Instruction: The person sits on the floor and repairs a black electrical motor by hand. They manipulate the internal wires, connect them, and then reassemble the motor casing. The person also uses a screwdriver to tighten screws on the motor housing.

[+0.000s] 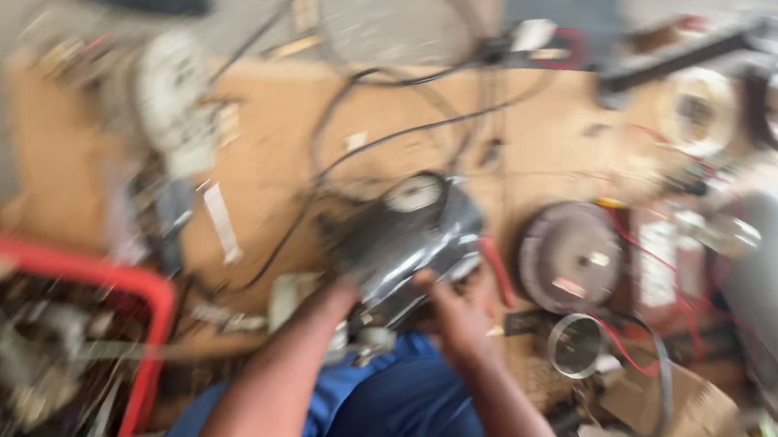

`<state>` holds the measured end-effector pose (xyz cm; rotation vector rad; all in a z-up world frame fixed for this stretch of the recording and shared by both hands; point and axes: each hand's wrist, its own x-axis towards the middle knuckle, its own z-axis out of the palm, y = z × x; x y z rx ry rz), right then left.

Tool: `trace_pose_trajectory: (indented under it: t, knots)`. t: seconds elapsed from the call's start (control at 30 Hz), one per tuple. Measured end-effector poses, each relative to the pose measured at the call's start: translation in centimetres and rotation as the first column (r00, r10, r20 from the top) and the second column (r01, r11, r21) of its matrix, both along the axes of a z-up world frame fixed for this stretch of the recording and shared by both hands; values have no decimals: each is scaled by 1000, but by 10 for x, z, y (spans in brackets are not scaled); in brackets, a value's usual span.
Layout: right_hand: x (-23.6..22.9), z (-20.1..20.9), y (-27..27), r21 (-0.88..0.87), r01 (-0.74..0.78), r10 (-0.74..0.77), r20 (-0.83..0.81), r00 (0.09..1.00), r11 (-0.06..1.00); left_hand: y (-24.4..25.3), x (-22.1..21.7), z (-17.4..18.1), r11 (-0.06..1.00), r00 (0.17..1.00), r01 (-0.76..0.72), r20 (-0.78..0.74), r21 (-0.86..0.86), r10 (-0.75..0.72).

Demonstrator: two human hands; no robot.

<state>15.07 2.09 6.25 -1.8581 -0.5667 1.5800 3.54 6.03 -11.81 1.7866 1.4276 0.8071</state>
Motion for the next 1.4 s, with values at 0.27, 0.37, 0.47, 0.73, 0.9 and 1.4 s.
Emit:
trace_pose_trajectory:
  t: [0.27,0.37,0.47,0.73,0.9,1.4]
  knots:
    - [5,4,-19,61,80,-74,-98,992,995,-16,-29,11,997,998,53,-19,-51,-54]
    - [4,10,-22,-22,113,-115,-99,988,993,-14,-30,0,993,998,40,-34,-109,-44]
    - [9,13,-19,-86,117,-127,-126,984,989,-28,-39,7,988,999,8,-42,-152,-14]
    - [19,4,-32,-76,111,-126,-230,965,991,1,-28,51,991,988,133,83,5,-133]
    - [27,-24,-55,60,38,-29,-156,987,997,-19,-16,29,988,989,133,75,-73,-128]
    - [5,8,-20,36,81,-72,-211,975,996,-31,-19,18,989,980,82,190,-121,-58]
